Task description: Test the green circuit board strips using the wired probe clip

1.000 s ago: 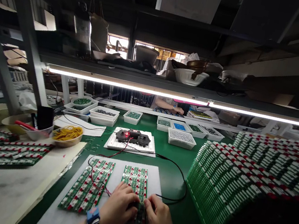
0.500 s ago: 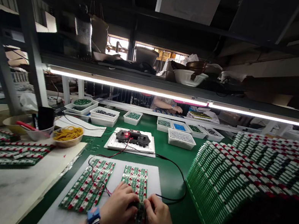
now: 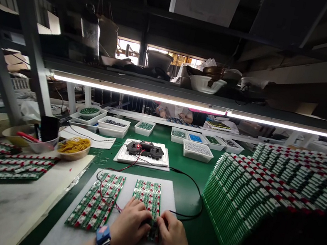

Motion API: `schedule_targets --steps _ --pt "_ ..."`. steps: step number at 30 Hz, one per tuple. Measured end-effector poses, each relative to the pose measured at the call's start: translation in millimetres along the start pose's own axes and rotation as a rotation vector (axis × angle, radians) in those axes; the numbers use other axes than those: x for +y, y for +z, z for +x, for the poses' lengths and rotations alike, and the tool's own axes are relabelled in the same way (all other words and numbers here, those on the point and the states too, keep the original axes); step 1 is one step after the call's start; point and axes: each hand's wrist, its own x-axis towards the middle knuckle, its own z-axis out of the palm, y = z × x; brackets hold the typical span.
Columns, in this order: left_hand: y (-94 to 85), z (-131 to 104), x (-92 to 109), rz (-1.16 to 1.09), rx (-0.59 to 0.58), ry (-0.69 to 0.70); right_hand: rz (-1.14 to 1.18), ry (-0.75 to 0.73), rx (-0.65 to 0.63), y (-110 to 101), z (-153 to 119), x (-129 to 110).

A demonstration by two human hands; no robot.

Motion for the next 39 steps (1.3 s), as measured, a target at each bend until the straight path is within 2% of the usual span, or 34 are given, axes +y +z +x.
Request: schedule_targets --steps 6,11,17,32,39 --pt "0.1 1.4 2.5 0.077 0.023 0.056 0.073 0.030 -0.030 -7.6 -3.1 -11.2" --pt "-9.4 -3.5 4.6 0.112 0.032 0.128 0.247 0.076 -0.068 -18.2 -6.2 -19.4" --pt "-13.9 -8.4 5.5 0.043 -0.052 0.151 0.341 0.148 -0.140 -21.1 -16.1 -21.7" --pt "-12.1 -7.9 4.5 0.002 -0.124 0.136 0.254 0.135 -0.177 -19.3 -22.3 -18.6" --pt "-9.5 -7.7 4.2 0.022 -0.101 0.120 0.050 0.103 -0.066 -5.4 -22.5 -5.7"
